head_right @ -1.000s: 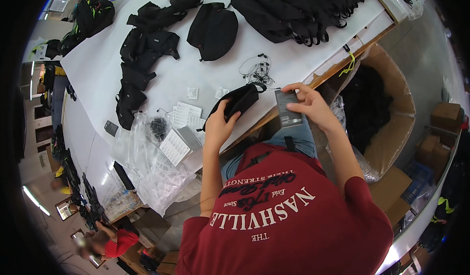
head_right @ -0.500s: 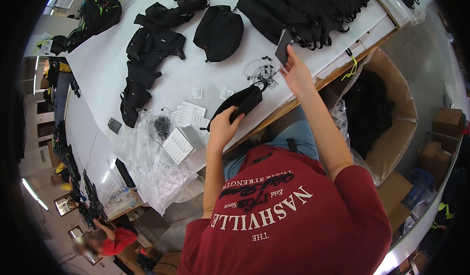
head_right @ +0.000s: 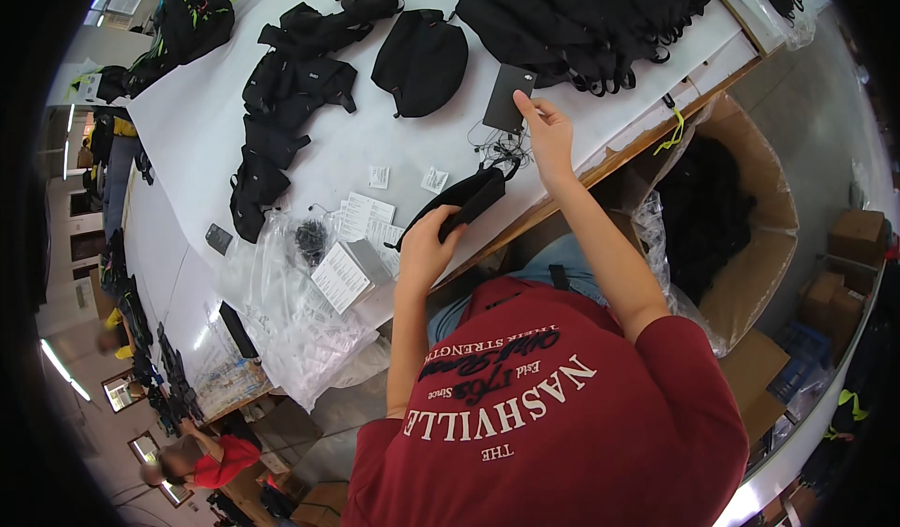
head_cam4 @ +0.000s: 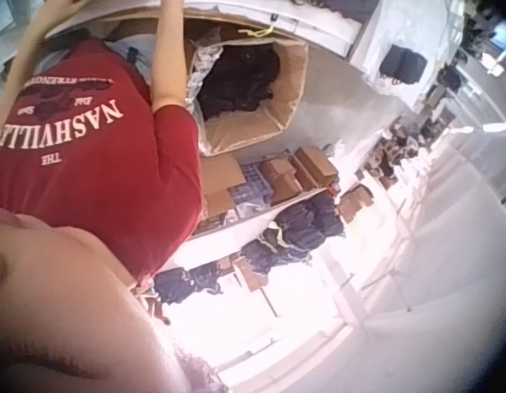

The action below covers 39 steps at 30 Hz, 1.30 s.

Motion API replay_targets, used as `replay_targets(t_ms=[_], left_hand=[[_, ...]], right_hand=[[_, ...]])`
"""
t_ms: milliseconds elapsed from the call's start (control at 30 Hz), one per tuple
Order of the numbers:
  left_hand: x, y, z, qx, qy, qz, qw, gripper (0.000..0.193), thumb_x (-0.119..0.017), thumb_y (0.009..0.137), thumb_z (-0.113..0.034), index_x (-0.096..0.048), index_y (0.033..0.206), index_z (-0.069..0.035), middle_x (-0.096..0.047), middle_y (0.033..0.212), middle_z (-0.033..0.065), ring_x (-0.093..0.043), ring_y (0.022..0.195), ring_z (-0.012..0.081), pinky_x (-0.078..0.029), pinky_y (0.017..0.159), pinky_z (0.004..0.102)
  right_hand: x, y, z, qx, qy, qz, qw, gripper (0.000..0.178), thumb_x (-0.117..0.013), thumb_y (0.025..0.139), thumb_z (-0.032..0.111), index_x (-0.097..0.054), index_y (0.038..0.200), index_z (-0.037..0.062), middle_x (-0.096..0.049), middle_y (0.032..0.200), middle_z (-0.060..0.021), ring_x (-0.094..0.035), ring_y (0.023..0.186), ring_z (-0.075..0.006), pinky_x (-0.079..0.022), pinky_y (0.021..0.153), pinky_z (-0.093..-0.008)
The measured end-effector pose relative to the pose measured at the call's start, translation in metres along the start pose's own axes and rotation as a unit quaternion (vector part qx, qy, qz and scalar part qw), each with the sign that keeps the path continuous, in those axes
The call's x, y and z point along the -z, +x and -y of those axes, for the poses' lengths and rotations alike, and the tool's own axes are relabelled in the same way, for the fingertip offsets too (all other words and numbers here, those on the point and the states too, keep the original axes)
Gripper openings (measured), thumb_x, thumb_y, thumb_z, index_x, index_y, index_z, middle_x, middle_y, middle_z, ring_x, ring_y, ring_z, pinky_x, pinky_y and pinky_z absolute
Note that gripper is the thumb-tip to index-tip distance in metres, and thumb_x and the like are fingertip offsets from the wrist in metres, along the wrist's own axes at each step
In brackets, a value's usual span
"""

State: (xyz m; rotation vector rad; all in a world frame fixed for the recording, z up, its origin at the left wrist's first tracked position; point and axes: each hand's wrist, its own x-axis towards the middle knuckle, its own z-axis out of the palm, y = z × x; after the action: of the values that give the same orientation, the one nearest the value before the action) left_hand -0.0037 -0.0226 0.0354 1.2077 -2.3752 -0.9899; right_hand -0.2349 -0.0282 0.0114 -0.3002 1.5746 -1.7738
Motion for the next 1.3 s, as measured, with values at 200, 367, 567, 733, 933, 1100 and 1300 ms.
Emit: replay_targets(t_ms=[200,367,567,733,933,1100,1300], left_hand=[[0.012,-0.012,0.003,-0.034,0.056,-0.078,0.995,0.015,-0.069,0.076,-0.014,-0.066,0.090,-0.010,-0.064,0.093,0.0075,-0.059,0.092,0.0257,-0.044,0.080,0.0350],[0.007,-0.017,0.005,-0.087,0.066,-0.094,0.990,0.015,-0.070,0.073,-0.012,-0.065,0.087,-0.009,-0.059,0.113,0.0103,-0.053,0.106,0.0282,-0.036,0.093,0.0399],[-0.004,-0.016,-0.010,-0.072,0.019,-0.139,0.987,0.022,-0.073,0.072,-0.013,-0.060,0.089,-0.009,-0.053,0.125,0.0120,-0.048,0.115,0.0308,-0.031,0.098,0.0405],[-0.007,-0.013,0.008,-0.117,0.060,-0.079,0.988,0.022,-0.070,0.074,-0.014,-0.062,0.093,-0.009,-0.064,0.099,0.0070,-0.056,0.098,0.0248,-0.032,0.092,0.0388],[0.016,0.034,0.001,-0.014,-0.111,0.006,0.994,0.019,-0.070,0.078,-0.026,-0.066,0.077,-0.007,-0.065,0.077,0.0047,-0.058,0.081,0.0237,-0.037,0.082,0.0370],[0.016,0.080,0.047,0.087,0.144,-0.010,0.986,0.030,-0.078,0.068,-0.027,-0.064,0.078,-0.003,-0.065,0.078,0.0096,-0.056,0.083,0.0269,-0.045,0.072,0.0376],[0.014,0.075,0.046,0.079,0.061,0.052,0.994,0.029,-0.078,0.066,-0.023,-0.062,0.080,-0.003,-0.063,0.085,0.0098,-0.052,0.090,0.0276,-0.043,0.076,0.0369]], right_hand=[[0.031,0.008,0.019,0.254,-0.240,-0.011,0.937,0.026,-0.075,0.079,0.021,-0.065,0.074,-0.0014,-0.028,0.050,0.0062,-0.022,0.050,-0.0028,-0.015,0.045,-0.0254],[0.011,-0.039,0.051,0.282,-0.321,0.247,0.870,0.015,-0.076,0.074,0.016,-0.069,0.073,0.0027,-0.047,0.051,-0.0010,-0.038,0.047,-0.0076,-0.027,0.045,-0.0258],[0.006,-0.050,-0.006,0.427,-0.503,0.365,0.657,0.024,-0.070,0.074,0.036,-0.068,0.068,0.0130,-0.056,0.053,-0.0055,-0.057,0.051,-0.0248,-0.043,0.049,-0.0346],[0.006,-0.051,0.010,0.407,-0.516,0.413,0.630,0.029,-0.069,0.074,0.040,-0.066,0.078,0.0107,-0.056,0.054,-0.0076,-0.058,0.053,-0.0276,-0.045,0.052,-0.0362],[0.018,-0.043,0.004,0.371,-0.531,0.472,0.598,0.029,-0.071,0.074,0.034,-0.059,0.074,0.0076,-0.057,0.057,-0.0118,-0.060,0.058,-0.0316,-0.046,0.054,-0.0401],[0.011,-0.041,0.007,0.377,-0.533,0.484,0.584,0.028,-0.070,0.074,0.032,-0.058,0.073,0.0071,-0.055,0.055,-0.0119,-0.059,0.056,-0.0321,-0.046,0.053,-0.0406],[0.013,-0.043,0.005,0.390,-0.514,0.472,0.601,0.026,-0.070,0.075,0.030,-0.058,0.072,0.0068,-0.053,0.054,-0.0126,-0.057,0.056,-0.0331,-0.045,0.054,-0.0414]])
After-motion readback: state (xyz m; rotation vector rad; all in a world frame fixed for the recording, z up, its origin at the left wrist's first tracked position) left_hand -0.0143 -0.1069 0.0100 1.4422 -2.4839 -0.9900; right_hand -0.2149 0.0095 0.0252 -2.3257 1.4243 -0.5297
